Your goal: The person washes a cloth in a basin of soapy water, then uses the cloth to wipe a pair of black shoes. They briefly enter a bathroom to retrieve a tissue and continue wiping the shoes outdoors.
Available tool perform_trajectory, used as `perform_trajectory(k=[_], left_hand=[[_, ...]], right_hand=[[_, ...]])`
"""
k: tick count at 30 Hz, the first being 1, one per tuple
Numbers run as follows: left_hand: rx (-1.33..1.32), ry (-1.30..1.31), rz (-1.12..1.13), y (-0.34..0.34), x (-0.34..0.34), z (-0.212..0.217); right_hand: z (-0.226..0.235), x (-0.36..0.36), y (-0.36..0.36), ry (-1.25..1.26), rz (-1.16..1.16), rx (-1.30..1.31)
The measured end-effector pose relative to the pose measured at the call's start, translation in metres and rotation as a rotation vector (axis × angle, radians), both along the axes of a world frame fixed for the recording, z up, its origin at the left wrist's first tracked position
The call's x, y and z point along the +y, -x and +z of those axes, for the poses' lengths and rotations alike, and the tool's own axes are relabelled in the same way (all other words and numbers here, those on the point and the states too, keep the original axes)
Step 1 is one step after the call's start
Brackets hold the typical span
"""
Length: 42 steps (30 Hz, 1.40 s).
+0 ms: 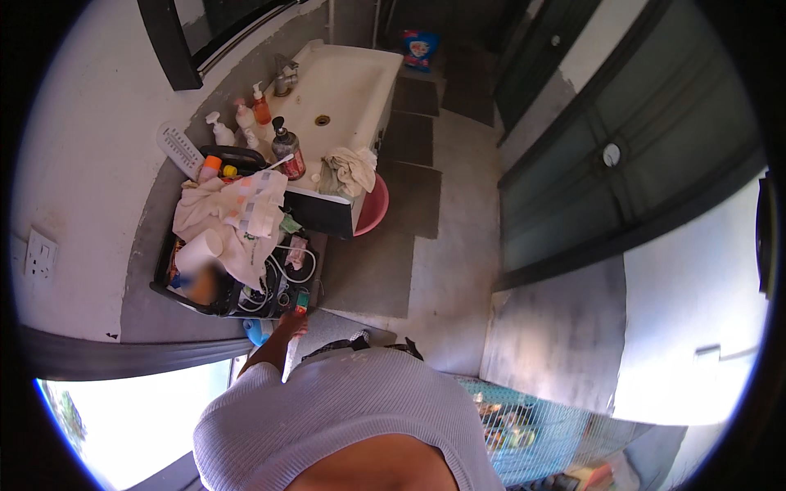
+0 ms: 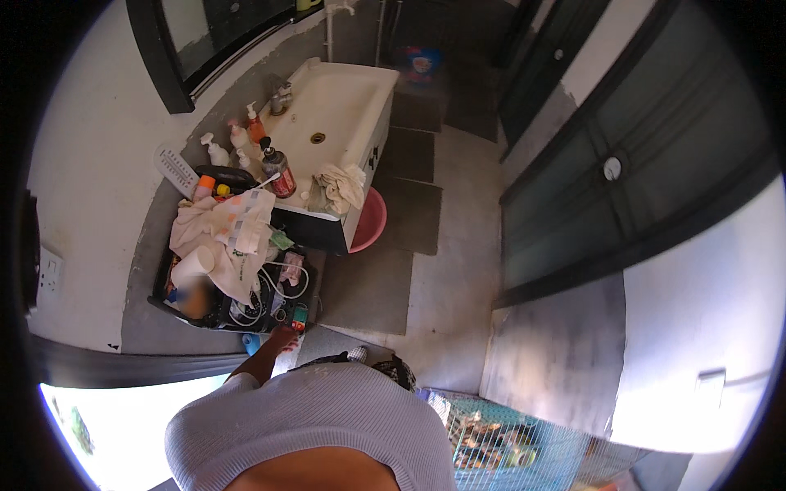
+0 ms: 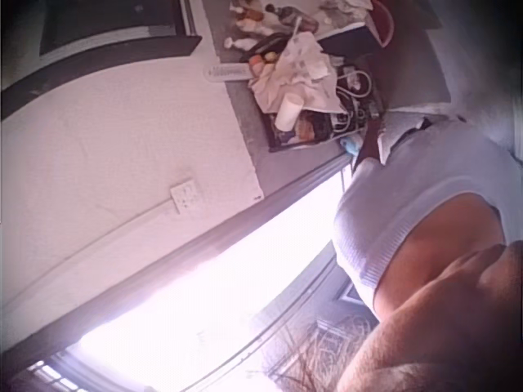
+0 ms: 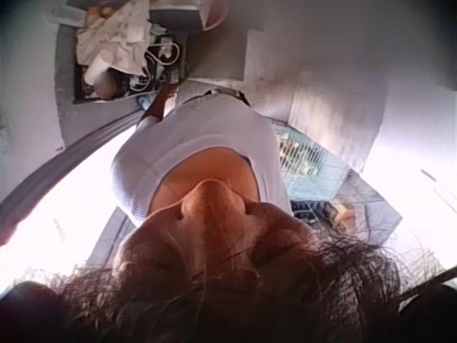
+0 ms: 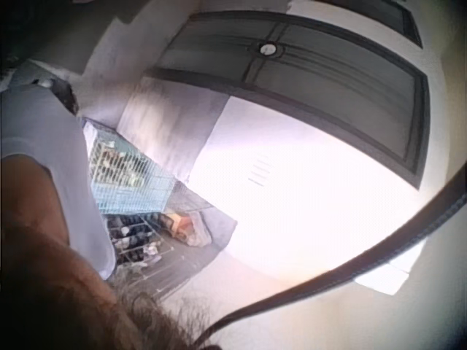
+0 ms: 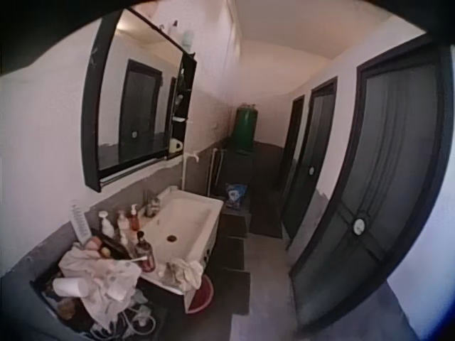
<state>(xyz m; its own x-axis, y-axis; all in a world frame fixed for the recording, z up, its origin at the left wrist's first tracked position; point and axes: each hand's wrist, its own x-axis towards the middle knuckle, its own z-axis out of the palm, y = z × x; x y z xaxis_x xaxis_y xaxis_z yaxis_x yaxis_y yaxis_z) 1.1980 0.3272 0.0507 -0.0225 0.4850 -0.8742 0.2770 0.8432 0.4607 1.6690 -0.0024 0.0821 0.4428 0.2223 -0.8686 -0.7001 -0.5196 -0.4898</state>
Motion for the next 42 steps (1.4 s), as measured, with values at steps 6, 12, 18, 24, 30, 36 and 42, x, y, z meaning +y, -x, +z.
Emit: perform_trajectory(k=[6,12,18,24,30,36,42], left_hand=[[0.017,-0.24,0.108,-0.072,0.032,0.061],[0.268,0.008,0.465,-0.071,-0.06,0.057],[0.413,0.171,0.647,-0.124,-0.157,0.105],[0.385,0.101,0.645,-0.174,-0.161,0.127],[0.408,-0.027,0.814,-0.176,-0.15,0.141],[0.407,-0.028,0.834,-0.192,-0.144,0.142],[0.407,0.025,0.795,-0.2,-0.15,0.136]], right_hand=[[-0.05,0.066,-0.086,0.064,0.224,0.093],[-0.097,0.14,-0.224,-0.007,0.391,0.149],[-0.018,0.276,-0.307,-0.029,0.572,-0.043],[-0.027,0.34,-0.329,0.029,0.629,-0.039],[-0.046,0.356,-0.28,0.097,0.8,0.092],[-0.041,0.381,-0.264,0.076,0.987,0.111],[-0.065,0.397,-0.3,0.029,0.872,0.109]])
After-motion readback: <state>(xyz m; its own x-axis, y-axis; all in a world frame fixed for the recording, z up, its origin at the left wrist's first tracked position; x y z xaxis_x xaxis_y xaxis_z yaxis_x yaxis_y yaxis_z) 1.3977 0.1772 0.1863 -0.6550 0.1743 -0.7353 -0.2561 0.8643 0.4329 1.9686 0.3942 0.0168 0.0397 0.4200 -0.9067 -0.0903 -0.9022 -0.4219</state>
